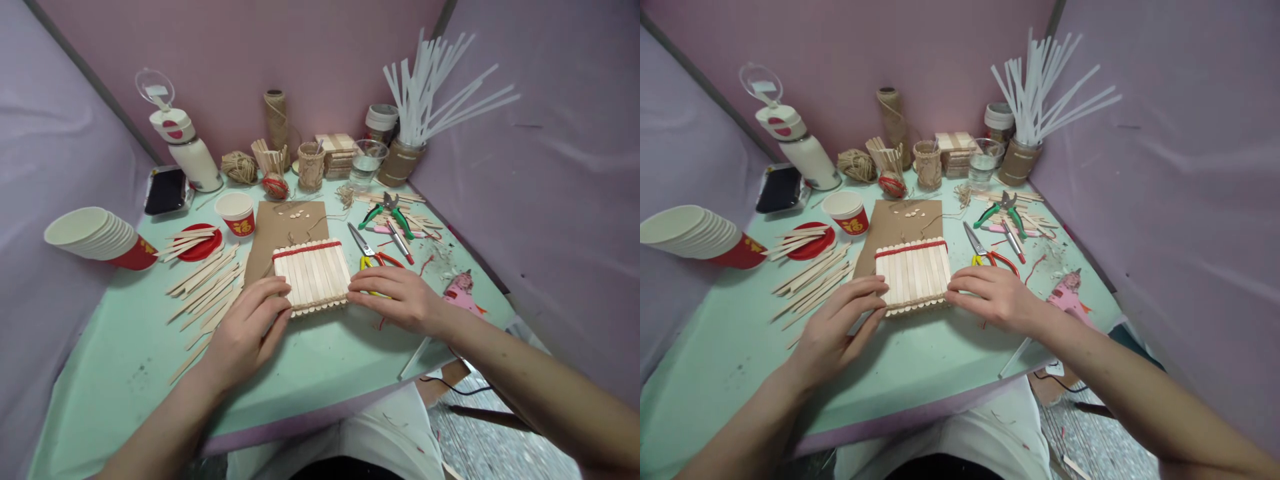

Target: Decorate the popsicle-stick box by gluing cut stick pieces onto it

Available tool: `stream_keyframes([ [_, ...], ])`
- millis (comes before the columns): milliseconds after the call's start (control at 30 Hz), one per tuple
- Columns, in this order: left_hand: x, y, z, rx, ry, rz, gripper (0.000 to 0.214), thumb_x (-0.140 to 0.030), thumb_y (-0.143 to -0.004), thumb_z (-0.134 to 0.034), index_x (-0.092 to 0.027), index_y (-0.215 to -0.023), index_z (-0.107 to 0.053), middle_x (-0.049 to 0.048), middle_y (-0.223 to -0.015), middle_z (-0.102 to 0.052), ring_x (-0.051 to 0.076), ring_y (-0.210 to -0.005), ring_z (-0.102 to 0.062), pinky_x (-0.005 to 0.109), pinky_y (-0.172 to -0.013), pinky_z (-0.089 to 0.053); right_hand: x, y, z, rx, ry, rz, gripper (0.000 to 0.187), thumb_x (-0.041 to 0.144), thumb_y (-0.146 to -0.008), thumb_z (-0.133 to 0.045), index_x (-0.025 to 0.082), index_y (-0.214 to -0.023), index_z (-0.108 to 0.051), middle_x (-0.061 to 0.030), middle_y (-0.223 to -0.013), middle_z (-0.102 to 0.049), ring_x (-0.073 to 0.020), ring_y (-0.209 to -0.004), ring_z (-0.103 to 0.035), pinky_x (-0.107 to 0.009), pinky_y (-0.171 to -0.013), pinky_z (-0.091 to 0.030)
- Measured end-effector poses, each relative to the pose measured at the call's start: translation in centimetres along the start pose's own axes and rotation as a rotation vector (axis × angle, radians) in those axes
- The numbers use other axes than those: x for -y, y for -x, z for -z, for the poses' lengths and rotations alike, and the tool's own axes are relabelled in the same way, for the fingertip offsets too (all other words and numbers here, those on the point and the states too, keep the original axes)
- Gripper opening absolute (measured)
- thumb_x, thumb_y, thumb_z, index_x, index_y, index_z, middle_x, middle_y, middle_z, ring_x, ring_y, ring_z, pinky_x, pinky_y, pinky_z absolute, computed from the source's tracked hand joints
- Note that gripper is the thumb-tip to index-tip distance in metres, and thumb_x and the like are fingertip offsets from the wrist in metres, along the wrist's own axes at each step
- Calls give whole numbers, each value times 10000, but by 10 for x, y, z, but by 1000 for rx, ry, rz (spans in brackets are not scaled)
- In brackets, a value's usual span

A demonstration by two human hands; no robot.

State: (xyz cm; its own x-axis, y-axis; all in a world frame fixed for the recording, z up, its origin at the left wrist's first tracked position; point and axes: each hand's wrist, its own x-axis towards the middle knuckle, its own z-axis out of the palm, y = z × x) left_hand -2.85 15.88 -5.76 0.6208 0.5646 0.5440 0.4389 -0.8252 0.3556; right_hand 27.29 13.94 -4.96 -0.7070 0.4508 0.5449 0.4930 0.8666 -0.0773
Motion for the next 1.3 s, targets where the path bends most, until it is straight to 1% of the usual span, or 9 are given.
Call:
stream_keyframes([
  [100,0,-1,0,1,6,5,166,-54,-870,-569,-159,-997,-588,123,-1123,-640,242,-1162,-594,404,-991,-513,0,-1,-1,7,-20,11,275,84,-959,-434,95,-1159,-623,-145,-1033,-713,-236,-1084,-626,-415,-841,-588],
  [267,0,-2,-1,1,17,7,177,-53,-873,-564,-167,-1008,-580,125,-1119,-638,245,-1157,-594,421,-973,-523,1,-2,0,33,-25,-5,287,61,-947,-443,81,-1169,-624,-150,-1056,-710,-243,-1082,-623,-424,-854,-580],
  [500,-1,-1,0,-1,29,11,195,-29,-858,-582,-158,-1005,-574,129,-1114,-635,242,-1163,-588,416,-988,-512,3,-5,2,67,-2,0,305,90,-971,-405,89,-1187,-621,-138,-1039,-702,-241,-1055,-608,-409,-830,-570],
  [667,-1,-1,-1,-1,33,6,199,-26,-859,-582,-155,-1009,-571,130,-1112,-635,242,-1159,-589,419,-987,-512,5,-8,2,90,69,3,301,94,-977,-423,114,-1215,-606,-104,-1083,-710,-223,-1048,-611,-384,-850,-562],
  [867,0,-1,-1,-11,27,7,197,-39,-862,-582,-163,-1014,-572,120,-1110,-637,242,-1155,-593,429,-980,-521,8,-9,2,97,112,14,305,89,-961,-462,129,-1225,-608,-99,-1076,-714,-215,-1019,-612,-381,-823,-557],
  [1033,0,-1,-2,-13,29,7,198,-44,-867,-573,-174,-1017,-570,117,-1106,-640,247,-1155,-594,437,-969,-526,10,-11,1,101,125,17,309,89,-952,-474,109,-1233,-601,-107,-1099,-712,-225,-1007,-607,-380,-817,-549],
  [1300,-3,-2,-1,-7,39,14,193,-56,-858,-581,-168,-1016,-573,121,-1105,-637,249,-1162,-584,419,-974,-513,15,-16,0,114,115,-19,305,76,-934,-482,119,-1210,-605,-111,-1077,-701,-222,-975,-602,-368,-790,-532],
])
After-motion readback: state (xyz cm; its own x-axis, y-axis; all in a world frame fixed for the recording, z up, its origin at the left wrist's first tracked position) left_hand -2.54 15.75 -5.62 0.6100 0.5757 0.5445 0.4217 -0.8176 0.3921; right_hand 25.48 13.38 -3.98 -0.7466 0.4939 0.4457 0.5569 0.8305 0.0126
